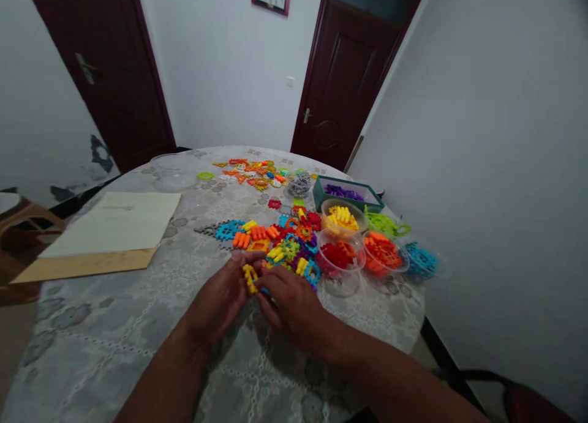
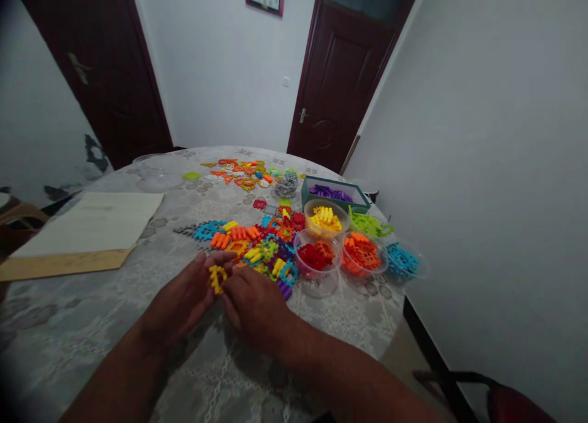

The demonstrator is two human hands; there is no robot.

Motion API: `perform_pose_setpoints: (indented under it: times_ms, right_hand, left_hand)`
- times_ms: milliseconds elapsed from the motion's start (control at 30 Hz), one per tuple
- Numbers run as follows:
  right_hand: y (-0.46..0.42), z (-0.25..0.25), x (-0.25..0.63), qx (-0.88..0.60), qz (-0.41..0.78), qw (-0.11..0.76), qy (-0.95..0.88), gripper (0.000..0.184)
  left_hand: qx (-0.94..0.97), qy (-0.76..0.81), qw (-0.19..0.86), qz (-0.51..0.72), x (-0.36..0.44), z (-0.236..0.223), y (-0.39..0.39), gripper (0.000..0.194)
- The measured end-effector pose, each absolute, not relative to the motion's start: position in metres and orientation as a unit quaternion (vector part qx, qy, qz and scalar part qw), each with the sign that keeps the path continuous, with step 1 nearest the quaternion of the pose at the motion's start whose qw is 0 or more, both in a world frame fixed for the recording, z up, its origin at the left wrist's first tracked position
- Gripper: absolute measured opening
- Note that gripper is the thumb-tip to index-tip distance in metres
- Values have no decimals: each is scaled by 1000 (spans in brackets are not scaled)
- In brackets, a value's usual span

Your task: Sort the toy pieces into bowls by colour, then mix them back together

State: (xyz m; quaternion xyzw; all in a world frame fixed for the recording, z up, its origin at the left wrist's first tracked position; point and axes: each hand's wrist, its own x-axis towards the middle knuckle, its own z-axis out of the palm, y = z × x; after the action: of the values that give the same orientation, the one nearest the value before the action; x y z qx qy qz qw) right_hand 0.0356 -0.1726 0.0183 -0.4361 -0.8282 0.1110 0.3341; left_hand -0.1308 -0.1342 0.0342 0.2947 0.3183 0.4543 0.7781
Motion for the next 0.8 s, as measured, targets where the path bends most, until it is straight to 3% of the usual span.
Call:
perform_pose_setpoints:
  times_ms: [200, 333, 467, 633, 800]
  right_hand:
    - [-188, 51, 69, -456, 172, 393, -780, 8]
    - [-180, 80, 122, -533, 95, 374, -753, 3]
    - [-141, 88, 196, -628, -46, 310, -712, 9]
    - [-89, 77, 254, -724, -144, 231, -634, 19]
    - [-109, 74, 217, -678, -175, 303, -647, 27]
  left_hand:
    - [351, 284, 778, 437, -134, 28, -132, 47]
    - [388, 310, 706, 506, -140, 32, -130, 41]
    - [478, 456, 553, 508, -146, 45, -129, 42]
    - [629, 574, 325, 411, -169, 39, -122, 56]
    - [745, 567, 194, 293, -182, 5, -121, 78]
